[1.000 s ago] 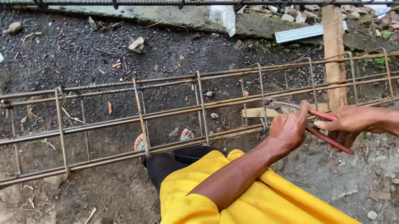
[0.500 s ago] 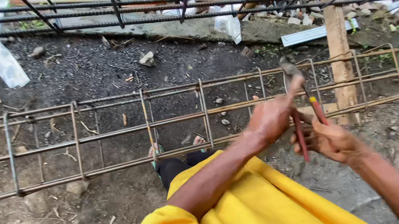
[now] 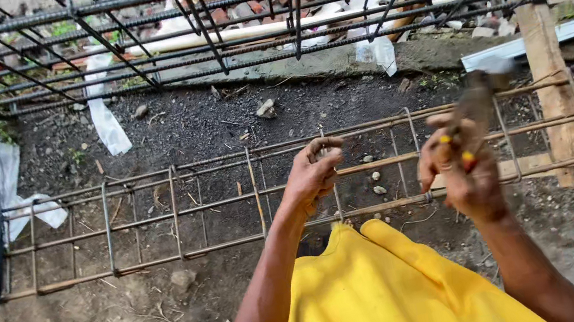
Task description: The person ties a metal rebar grid using wire and pliers. They pull wire from a coil, wrap it around intersecting rebar bars, and twist it tight with pliers to secure the joints. The person moves along the grid, repeating the tying process at multiple intersections.
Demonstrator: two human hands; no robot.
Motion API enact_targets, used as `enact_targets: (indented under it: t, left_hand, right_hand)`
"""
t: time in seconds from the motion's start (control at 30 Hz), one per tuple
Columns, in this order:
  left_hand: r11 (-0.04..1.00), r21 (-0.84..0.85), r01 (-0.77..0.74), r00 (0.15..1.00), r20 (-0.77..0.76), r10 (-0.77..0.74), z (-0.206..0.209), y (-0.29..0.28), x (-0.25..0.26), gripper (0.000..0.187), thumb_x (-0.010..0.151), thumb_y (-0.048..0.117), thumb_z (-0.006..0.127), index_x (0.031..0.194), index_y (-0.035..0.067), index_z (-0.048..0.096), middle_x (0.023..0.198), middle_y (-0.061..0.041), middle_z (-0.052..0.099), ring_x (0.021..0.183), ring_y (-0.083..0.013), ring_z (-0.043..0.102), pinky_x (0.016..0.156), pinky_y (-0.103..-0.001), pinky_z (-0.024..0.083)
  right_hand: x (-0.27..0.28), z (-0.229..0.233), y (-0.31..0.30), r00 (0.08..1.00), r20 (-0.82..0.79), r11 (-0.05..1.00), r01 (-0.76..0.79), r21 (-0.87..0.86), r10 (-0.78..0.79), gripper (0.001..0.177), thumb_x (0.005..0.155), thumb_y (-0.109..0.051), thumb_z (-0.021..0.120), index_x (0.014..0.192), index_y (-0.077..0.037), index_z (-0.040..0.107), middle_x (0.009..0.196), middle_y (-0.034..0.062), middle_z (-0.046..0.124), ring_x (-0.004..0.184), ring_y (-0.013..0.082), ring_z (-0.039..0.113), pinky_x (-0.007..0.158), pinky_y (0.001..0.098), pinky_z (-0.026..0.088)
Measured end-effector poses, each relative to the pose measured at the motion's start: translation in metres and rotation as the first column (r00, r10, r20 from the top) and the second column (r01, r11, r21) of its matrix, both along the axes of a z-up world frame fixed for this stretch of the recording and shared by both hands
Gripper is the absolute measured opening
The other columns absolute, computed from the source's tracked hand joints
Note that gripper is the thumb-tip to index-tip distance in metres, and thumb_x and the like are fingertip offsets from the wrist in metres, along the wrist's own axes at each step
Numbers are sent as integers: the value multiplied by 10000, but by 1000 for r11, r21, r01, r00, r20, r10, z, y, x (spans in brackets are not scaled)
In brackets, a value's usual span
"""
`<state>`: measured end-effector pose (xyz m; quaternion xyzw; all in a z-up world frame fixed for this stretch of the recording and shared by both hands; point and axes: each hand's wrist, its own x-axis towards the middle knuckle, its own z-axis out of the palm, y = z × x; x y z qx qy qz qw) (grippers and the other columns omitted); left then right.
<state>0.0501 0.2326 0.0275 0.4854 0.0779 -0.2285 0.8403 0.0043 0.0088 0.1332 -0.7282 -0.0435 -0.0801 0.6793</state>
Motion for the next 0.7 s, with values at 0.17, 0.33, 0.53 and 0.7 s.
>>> enact_targets:
  t: [0.17, 0.33, 0.53, 0.7]
  left_hand:
    - [939, -342, 23, 999, -20, -32, 36, 12, -5, 264, 1009, 158, 596, 1265, 91, 596, 564, 87, 185, 392, -10, 244, 315, -143, 232]
    - [871, -481, 104, 993, 106, -60, 34, 18, 0, 358, 1020, 176, 543, 1344, 33, 491, 546, 95, 240, 384, 7, 257, 317, -145, 239]
    - [958, -280, 65, 998, 25, -61, 54, 21, -6, 779, 985, 711, 264, 1347, 58, 487, 536, 105, 193, 364, 8, 211, 316, -158, 177]
    - [994, -110, -1, 1000, -26, -2, 65, 21, -9, 811, 980, 722, 163, 1350, 78, 490, 517, 91, 195, 344, -14, 208, 311, -178, 177]
  right_hand:
    - [12, -31, 23, 994, 5, 994, -110, -17, 111, 309, 1052, -229, 507, 807, -62, 593, 577, 60, 567, 483, 169, 582, 503, 282, 533]
    - [19, -36, 58, 980, -170, 988, -124, -97, 106, 329, 1003, -199, 624, 696, -81, 625, 484, 60, 533, 382, 138, 543, 437, 265, 486]
    - [39, -22, 84, 969, -197, 984, -167, -58, 152, 391, 991, -181, 650, 612, -86, 626, 424, 42, 527, 335, 109, 502, 401, 247, 459]
    - [36, 7, 97, 963, -167, 974, -220, -47, 210, 283, 988, -139, 640, 714, -90, 689, 519, 4, 551, 466, 67, 490, 504, 243, 439]
